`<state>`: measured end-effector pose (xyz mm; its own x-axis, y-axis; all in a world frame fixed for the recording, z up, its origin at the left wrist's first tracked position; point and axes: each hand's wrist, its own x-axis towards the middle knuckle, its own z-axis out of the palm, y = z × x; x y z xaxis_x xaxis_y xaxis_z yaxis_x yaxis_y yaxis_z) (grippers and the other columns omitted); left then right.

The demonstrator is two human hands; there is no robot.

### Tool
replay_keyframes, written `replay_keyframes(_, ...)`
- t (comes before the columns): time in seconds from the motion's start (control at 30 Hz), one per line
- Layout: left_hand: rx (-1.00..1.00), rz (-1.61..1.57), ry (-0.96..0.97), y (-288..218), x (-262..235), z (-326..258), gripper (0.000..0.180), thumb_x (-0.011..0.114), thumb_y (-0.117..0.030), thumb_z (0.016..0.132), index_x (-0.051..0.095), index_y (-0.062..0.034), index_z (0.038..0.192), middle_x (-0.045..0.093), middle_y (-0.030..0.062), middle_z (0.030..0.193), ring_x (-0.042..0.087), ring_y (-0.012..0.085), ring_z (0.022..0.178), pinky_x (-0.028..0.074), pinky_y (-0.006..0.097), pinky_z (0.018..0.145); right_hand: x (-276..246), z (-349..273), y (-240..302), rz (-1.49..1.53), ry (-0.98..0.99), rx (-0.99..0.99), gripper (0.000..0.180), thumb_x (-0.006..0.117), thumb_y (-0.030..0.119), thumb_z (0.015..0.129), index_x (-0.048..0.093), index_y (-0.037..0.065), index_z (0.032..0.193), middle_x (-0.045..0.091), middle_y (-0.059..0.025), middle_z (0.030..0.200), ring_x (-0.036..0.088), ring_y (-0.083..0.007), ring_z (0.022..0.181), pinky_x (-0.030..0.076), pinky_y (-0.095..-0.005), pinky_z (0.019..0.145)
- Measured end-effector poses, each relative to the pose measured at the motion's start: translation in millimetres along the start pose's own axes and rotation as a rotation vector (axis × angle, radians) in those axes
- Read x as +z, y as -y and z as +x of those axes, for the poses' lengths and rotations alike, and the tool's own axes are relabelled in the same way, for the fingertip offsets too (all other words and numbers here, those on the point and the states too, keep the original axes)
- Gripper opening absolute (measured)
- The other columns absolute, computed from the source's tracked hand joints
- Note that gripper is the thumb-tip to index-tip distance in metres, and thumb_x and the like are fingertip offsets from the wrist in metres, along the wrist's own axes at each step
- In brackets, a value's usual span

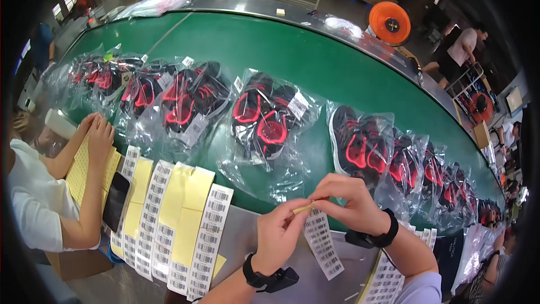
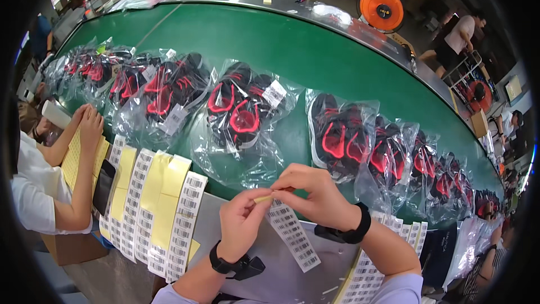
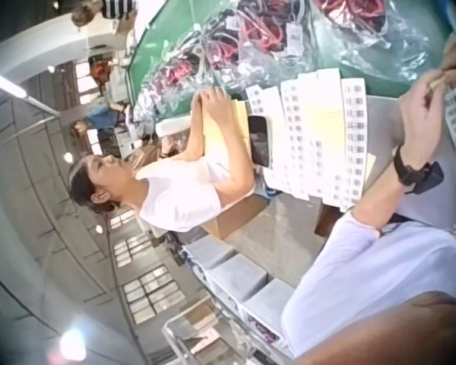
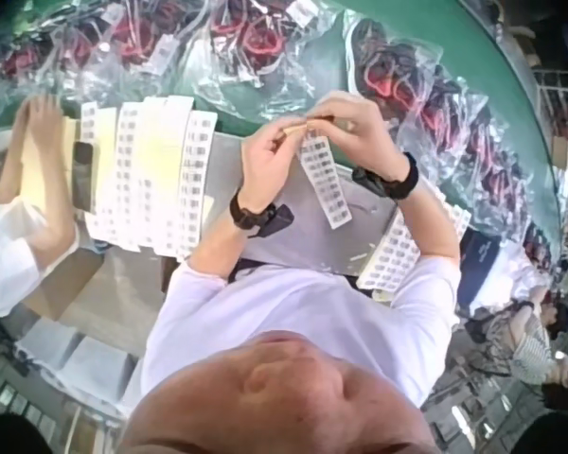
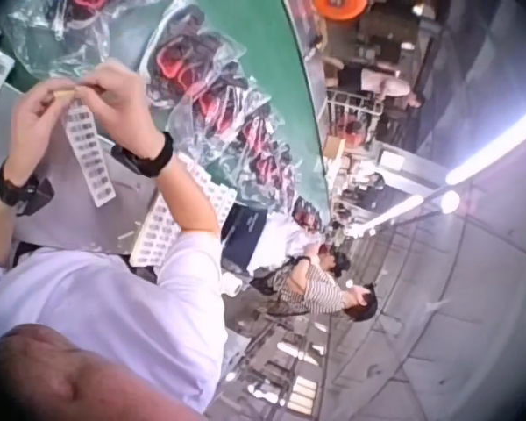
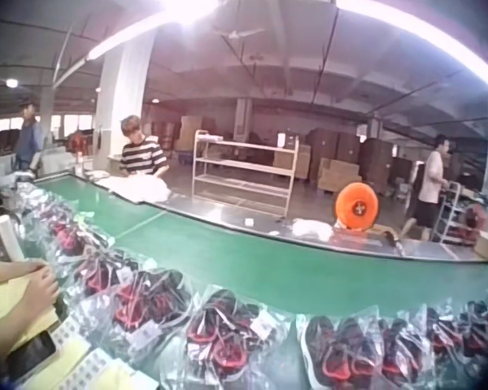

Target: The recorder is peeling barcode stickers from a sheet and applying them to plastic bags containing finished shoes on a conveyor belt.

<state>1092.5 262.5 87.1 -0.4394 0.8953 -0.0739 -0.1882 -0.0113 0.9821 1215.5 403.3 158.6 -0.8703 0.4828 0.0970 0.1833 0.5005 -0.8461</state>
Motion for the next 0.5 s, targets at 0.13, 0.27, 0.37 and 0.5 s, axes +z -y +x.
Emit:
replay_keyframes(0.13, 0.012, 0.019, 0.038, -6, -2, 2, 0.020, 0.064, -0.001, 0.095, 0.068, 0.0012, 0.114, 0.070, 0.0014, 0.083, 0.059, 0.0013, 0.071, 0.044, 0.017, 0.059, 2, -11, 1, -0.026, -0.051, 0.055, 0.009, 0.072, 0.002, 0.085, 0.072, 0.000, 0.094, 0.067, -0.0091, 0.085, 0.063, -0.0197, 0.074, 0.048, -0.0303, 0.066)
replay_keyframes(0.27, 0.047, -0.005, 0.032, 2, -1, 4, 0.019, 0.065, -0.001, 0.094, 0.069, 0.0013, 0.112, 0.072, 0.0021, 0.085, 0.060, 0.0013, 0.070, 0.044, 0.016, 0.059, 4, -15, 1, -0.080, -0.085, 0.051, 0.007, 0.072, 0.001, 0.085, 0.070, 0.000, 0.091, 0.066, -0.0090, 0.084, 0.063, -0.0198, 0.075, 0.048, -0.0306, 0.065)
replay_keyframes(0.37, 0.074, 0.005, 0.032, 0, 0, 3, 0.017, 0.066, -0.001, 0.094, 0.070, 0.0013, 0.110, 0.073, 0.0028, 0.085, 0.060, 0.0012, 0.070, 0.044, 0.016, 0.058, 2, -13, 4, -0.119, -0.062, 0.011, 0.007, 0.073, 0.001, 0.084, 0.068, -0.001, 0.089, 0.065, -0.0088, 0.083, 0.063, -0.0197, 0.075, 0.048, -0.0307, 0.066)
replay_keyframes(0.5, 0.115, 0.026, 0.040, -2, -2, 6, 0.016, 0.067, -0.002, 0.093, 0.071, 0.0009, 0.109, 0.073, 0.0029, 0.083, 0.061, 0.0011, 0.069, 0.044, 0.017, 0.057, -3, -9, 3, -0.049, 0.009, 0.060, 0.008, 0.074, 0.001, 0.083, 0.067, 0.000, 0.088, 0.065, -0.0088, 0.085, 0.062, -0.0205, 0.075, 0.048, -0.0314, 0.067)
